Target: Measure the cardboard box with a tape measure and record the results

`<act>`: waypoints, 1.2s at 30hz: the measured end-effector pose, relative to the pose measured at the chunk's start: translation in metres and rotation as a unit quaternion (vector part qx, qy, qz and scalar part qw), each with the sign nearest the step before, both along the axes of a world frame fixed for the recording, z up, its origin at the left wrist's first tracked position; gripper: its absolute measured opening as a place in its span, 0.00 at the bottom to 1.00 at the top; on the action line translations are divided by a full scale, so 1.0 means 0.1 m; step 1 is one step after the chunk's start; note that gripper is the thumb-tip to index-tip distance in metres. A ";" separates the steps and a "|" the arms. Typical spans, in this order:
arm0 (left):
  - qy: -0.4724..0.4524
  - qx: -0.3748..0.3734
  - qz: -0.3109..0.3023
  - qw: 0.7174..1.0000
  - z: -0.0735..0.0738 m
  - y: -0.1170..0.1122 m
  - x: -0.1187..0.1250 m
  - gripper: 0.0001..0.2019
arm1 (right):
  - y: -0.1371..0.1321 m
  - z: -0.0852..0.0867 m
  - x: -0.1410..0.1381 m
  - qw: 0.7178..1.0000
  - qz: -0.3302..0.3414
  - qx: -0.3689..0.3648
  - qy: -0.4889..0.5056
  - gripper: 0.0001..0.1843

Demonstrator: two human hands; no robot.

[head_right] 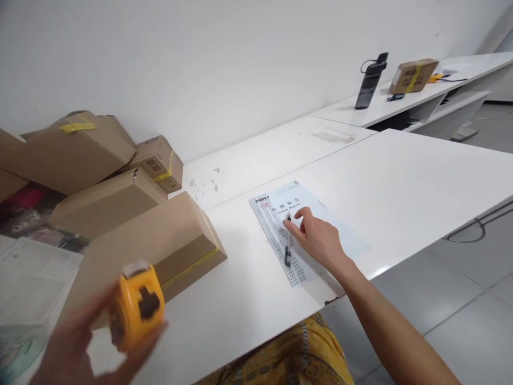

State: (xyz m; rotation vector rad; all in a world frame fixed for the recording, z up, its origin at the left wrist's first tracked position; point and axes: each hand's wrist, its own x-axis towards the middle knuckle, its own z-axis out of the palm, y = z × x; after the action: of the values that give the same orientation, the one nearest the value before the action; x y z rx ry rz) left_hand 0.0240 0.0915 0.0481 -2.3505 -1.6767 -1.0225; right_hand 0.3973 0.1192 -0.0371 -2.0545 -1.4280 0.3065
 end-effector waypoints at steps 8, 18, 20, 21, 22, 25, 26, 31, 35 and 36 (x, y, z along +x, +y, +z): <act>0.070 -0.038 0.088 0.993 0.26 0.93 -0.13 0.26 | 0.32 -0.07 0.14 0.986 0.138 -0.080 0.052 0.19; 0.070 0.047 -0.319 0.944 -0.43 0.22 1.12 0.22 | -0.04 -0.03 0.46 0.894 0.091 0.071 0.433 0.20; 0.108 -0.031 -0.400 0.909 -0.66 0.05 1.52 0.27 | -0.05 -0.07 0.36 0.904 0.077 0.089 0.411 0.20; 0.148 -0.074 -0.412 0.896 -0.75 0.00 1.68 0.33 | -0.05 -0.08 0.31 0.906 0.082 0.093 0.405 0.22; 0.185 -0.112 -0.418 0.883 -0.81 -0.02 1.81 0.38 | -0.04 -0.10 0.26 0.906 0.092 0.090 0.402 0.24; 0.249 -0.173 -0.409 0.861 -0.90 0.01 2.00 0.46 | -0.03 -0.15 0.19 0.902 0.126 0.046 0.410 0.27; 0.254 -0.173 -0.407 0.860 -0.90 0.04 2.02 0.47 | -0.03 -0.18 0.19 0.901 0.131 0.028 0.412 0.27; 0.259 -0.148 -0.407 0.864 -0.96 0.11 1.99 0.46 | -0.04 -0.33 0.19 0.914 0.111 0.006 0.391 0.21; 0.245 -0.123 -0.407 0.871 -1.06 0.10 1.99 0.46 | -0.05 -0.38 0.19 0.930 0.081 0.028 0.359 0.20; 0.243 -0.119 -0.406 0.873 -1.08 0.10 1.99 0.46 | -0.05 -0.38 0.19 0.930 0.084 0.036 0.357 0.19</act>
State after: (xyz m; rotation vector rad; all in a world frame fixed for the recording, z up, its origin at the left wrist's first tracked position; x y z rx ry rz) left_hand 0.2228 0.1013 -0.0598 -3.1918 -0.6409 -0.1825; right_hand 0.4164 0.1142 -0.0750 -1.5112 -1.1195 0.9475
